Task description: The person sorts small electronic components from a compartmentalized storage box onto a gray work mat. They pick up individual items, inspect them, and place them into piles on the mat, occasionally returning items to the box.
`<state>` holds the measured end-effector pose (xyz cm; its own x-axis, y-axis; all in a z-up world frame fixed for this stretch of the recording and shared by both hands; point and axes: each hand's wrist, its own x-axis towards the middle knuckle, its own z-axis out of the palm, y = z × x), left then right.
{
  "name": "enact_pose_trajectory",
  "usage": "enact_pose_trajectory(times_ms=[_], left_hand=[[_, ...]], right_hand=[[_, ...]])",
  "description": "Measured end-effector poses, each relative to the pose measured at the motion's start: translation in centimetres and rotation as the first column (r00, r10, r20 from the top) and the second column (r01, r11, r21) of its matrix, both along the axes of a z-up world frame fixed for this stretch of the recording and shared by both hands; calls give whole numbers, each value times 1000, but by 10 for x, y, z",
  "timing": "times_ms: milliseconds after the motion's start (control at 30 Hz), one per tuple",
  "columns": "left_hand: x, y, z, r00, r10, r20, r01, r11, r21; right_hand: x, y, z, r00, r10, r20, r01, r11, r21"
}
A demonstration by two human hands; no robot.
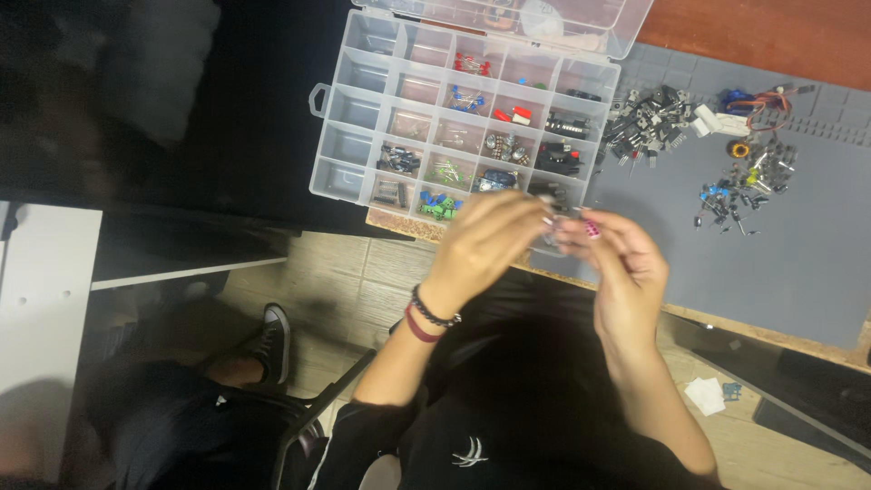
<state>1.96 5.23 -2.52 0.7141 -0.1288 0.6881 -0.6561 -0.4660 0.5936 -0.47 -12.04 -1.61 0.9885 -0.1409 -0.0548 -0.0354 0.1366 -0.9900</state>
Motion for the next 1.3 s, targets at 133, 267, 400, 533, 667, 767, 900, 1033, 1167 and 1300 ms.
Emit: enact_pose_trajectory(times_ms=[133, 267, 400, 533, 667, 767, 900, 1033, 1167, 1300], left_hand=[[14, 37, -11, 976, 199, 88, -203, 979, 30], [24, 84, -16, 842, 527, 117, -539, 830, 141], [21, 105, -20, 772, 635, 35, -600, 710, 369], [27, 110, -26, 793, 608, -47, -538, 734, 413], [29, 112, -25, 827, 549, -123, -440, 767, 467], [28, 113, -25, 815, 553, -175, -419, 770, 481], [24, 109, -20, 792, 568, -226, -441, 787, 432], [19, 101, -12, 800, 561, -213, -460, 801, 382], [16, 95, -8, 815, 551, -181, -486, 819, 304], [15, 90, -9, 825, 544, -152, -498, 827, 260]], right_hand=[[1, -24, -9, 994, -51, 97, 64, 989, -135], [3, -41, -13, 982, -139, 127, 157, 976, -152], [5, -60, -20, 960, -218, 175, 247, 955, -165], [11, -82, -30, 940, -234, 248, 283, 941, -187], [13, -100, -57, 950, -218, 224, 277, 918, -284], [15, -100, -58, 972, -120, 203, 207, 846, -492], [22, -91, -49, 985, 96, 144, 66, 560, -826], [34, -92, -57, 961, 259, 100, 43, 214, -976], [55, -90, -53, 912, 408, -41, 20, -145, -989], [68, -88, -52, 833, 551, -39, 161, -309, -937]])
